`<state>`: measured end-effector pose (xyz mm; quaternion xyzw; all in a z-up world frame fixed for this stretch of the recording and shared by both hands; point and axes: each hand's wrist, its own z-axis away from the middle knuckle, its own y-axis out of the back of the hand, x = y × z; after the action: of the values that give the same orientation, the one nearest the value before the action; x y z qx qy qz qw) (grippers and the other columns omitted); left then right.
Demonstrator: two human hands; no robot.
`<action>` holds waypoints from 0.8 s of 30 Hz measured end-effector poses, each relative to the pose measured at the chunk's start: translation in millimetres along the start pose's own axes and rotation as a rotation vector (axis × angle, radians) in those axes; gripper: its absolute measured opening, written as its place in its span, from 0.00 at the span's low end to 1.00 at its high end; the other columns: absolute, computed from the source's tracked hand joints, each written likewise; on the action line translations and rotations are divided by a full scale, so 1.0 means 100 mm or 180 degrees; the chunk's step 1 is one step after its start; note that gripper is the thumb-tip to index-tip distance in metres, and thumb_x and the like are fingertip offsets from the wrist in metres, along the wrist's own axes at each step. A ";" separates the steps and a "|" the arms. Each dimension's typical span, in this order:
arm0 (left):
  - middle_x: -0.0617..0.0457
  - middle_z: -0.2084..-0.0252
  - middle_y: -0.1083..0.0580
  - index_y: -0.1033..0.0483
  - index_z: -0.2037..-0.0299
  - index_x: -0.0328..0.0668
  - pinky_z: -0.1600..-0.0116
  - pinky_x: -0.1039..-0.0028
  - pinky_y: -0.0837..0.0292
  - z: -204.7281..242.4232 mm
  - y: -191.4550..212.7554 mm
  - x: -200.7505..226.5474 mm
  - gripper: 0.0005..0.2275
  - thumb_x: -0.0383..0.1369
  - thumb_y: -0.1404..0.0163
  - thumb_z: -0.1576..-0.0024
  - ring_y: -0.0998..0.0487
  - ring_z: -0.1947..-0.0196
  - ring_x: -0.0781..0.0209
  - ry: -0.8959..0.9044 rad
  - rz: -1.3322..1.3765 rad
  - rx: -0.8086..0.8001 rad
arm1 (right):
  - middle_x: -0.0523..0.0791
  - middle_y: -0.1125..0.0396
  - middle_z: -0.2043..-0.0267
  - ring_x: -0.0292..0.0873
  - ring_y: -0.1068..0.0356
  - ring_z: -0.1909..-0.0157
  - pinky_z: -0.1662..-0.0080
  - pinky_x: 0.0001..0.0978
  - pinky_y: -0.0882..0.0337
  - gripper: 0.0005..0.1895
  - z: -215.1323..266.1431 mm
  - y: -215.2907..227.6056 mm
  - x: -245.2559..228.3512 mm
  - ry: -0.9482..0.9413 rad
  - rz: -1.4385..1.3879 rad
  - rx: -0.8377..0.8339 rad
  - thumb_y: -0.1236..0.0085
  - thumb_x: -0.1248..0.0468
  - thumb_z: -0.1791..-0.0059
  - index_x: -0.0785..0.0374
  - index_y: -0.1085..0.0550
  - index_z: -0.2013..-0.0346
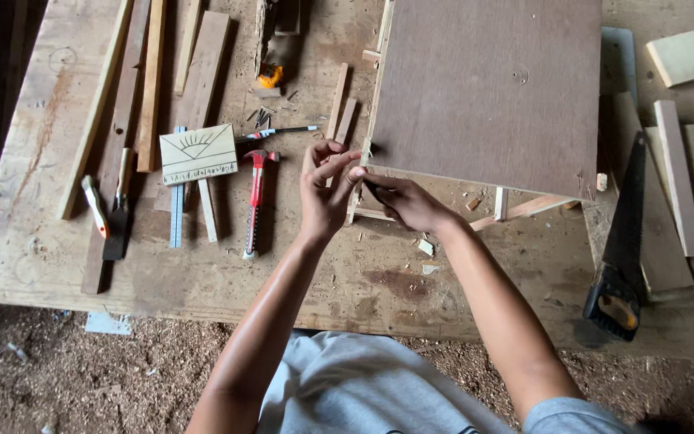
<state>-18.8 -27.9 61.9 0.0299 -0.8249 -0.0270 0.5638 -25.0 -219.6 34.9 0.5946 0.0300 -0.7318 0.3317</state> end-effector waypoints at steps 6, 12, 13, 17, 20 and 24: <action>0.46 0.40 0.31 0.38 0.36 0.39 0.35 0.67 0.34 -0.05 0.12 -0.09 0.23 0.46 0.67 0.34 0.29 0.41 0.57 0.0375 0.0857 -0.0871 | 0.50 0.29 0.56 0.30 0.45 0.86 0.85 0.16 0.38 0.28 0.58 -0.33 -0.22 0.1260 0.1216 0.1629 0.58 0.72 0.45 0.46 0.44 0.32; 0.38 0.43 0.29 0.32 0.41 0.30 0.33 0.59 0.38 0.11 0.13 -0.29 0.36 0.57 0.81 0.36 0.30 0.39 0.46 0.0520 0.0652 -0.1252 | 0.45 0.37 0.71 0.34 0.44 0.83 0.84 0.21 0.39 0.33 0.71 -0.35 -0.51 0.1649 0.3562 0.2014 0.54 0.73 0.44 0.39 0.48 0.30; 0.38 0.42 0.29 0.32 0.41 0.30 0.33 0.59 0.40 0.15 0.14 -0.33 0.38 0.58 0.83 0.37 0.30 0.39 0.46 0.0494 0.0660 -0.1270 | 0.46 0.38 0.71 0.35 0.44 0.84 0.85 0.22 0.40 0.33 0.69 -0.34 -0.51 0.1461 0.3821 0.2153 0.53 0.71 0.44 0.40 0.49 0.30; 0.37 0.41 0.30 0.32 0.40 0.31 0.31 0.58 0.44 0.08 0.07 -0.44 0.46 0.64 0.90 0.43 0.33 0.36 0.45 0.0320 0.0744 -0.1343 | 0.46 0.39 0.71 0.36 0.43 0.82 0.83 0.25 0.37 0.34 0.53 -0.27 -0.51 0.1442 0.4101 0.2590 0.55 0.72 0.42 0.41 0.52 0.27; 0.37 0.41 0.30 0.33 0.39 0.31 0.30 0.57 0.48 0.09 0.10 -0.49 0.49 0.67 0.93 0.45 0.34 0.36 0.44 0.0383 0.0834 -0.1384 | 0.48 0.38 0.73 0.34 0.44 0.87 0.87 0.22 0.38 0.35 0.49 -0.38 -0.53 0.0570 0.4333 0.1432 0.57 0.74 0.46 0.42 0.49 0.28; 0.38 0.42 0.29 0.36 0.37 0.33 0.29 0.54 0.51 0.06 0.09 -0.51 0.49 0.69 0.93 0.47 0.35 0.35 0.45 0.0582 0.1128 -0.1487 | 0.48 0.37 0.72 0.35 0.43 0.86 0.86 0.23 0.39 0.32 0.48 -0.36 -0.54 0.0947 0.4168 0.1853 0.58 0.73 0.44 0.42 0.48 0.29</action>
<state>-5.6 -14.6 12.8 -0.2427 -0.7346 -0.1144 0.6232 -80.5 -188.1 83.7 0.6479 -0.4825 -0.2734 0.5222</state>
